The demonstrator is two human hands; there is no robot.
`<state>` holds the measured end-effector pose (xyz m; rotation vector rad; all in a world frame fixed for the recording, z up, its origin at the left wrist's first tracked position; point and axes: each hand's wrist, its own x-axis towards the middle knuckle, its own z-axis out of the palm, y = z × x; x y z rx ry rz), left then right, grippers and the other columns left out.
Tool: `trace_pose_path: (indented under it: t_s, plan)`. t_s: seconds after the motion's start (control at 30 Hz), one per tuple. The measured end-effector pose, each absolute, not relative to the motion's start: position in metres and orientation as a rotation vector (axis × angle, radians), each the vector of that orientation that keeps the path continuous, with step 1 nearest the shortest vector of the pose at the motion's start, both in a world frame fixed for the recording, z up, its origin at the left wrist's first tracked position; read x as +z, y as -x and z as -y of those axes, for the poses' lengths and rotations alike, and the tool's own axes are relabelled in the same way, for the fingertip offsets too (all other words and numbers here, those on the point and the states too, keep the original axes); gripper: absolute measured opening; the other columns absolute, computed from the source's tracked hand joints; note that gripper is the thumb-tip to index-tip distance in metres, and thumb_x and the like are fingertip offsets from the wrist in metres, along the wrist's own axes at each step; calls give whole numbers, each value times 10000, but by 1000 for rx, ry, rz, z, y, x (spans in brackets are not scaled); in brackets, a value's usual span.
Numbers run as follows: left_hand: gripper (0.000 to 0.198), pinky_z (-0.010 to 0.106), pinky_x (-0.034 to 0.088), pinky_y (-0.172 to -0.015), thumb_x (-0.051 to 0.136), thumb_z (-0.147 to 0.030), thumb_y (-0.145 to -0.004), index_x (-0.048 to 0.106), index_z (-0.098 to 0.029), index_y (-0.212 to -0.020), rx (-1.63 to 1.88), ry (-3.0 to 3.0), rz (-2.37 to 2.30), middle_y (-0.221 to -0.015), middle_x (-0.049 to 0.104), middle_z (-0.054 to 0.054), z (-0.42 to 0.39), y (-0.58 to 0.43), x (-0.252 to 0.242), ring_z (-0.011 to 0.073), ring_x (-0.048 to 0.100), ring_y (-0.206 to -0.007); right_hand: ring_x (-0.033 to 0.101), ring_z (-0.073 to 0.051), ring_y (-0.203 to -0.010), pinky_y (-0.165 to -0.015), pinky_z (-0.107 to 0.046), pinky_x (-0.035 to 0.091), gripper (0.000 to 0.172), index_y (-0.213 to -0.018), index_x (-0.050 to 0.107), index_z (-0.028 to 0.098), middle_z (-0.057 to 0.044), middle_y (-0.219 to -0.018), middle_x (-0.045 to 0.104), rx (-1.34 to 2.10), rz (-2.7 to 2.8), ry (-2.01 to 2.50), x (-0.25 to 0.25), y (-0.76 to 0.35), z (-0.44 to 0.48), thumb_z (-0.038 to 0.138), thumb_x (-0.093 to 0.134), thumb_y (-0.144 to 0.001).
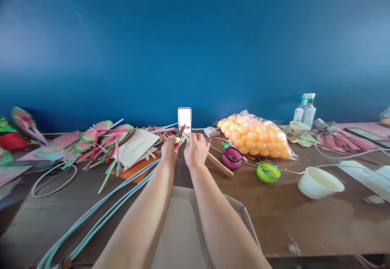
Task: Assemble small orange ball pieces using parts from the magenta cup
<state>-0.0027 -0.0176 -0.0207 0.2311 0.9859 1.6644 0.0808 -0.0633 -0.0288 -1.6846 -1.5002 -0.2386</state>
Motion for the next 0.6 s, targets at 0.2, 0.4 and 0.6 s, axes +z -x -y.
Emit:
trace_pose_path:
  t_s: [0.2,0.4,0.6]
  plan:
    - [92,216,533,-728,600,-79,-846,611,-139,-777,1672,-247,-989,-749,623,19,19,2,-19,76,606,-658,547,-221,-998,-817,-340,317,250,-1092,630,267,-59,-1086,612,-235,1498,1681,-28,-80,64,184,535,-876]
    - [100,195,520,-668,597,-96,-853,612,-149,-769,1648,-282,-1005,-723,619,26,18,3,-21,82,604,-636,555,-215,-987,-812,-335,321,235,-1075,638,260,-64,-1079,617,-222,1503,1697,-29,-80,63,184,547,-872]
    - [109,201,527,-668,603,-70,-837,605,-151,-763,1641,-256,-1047,-686,601,10,18,2,-21,81,598,-613,564,-209,-987,-826,-335,323,242,-1071,637,268,-52,-1076,623,-226,1493,1690,-29,-80,63,171,552,-866]
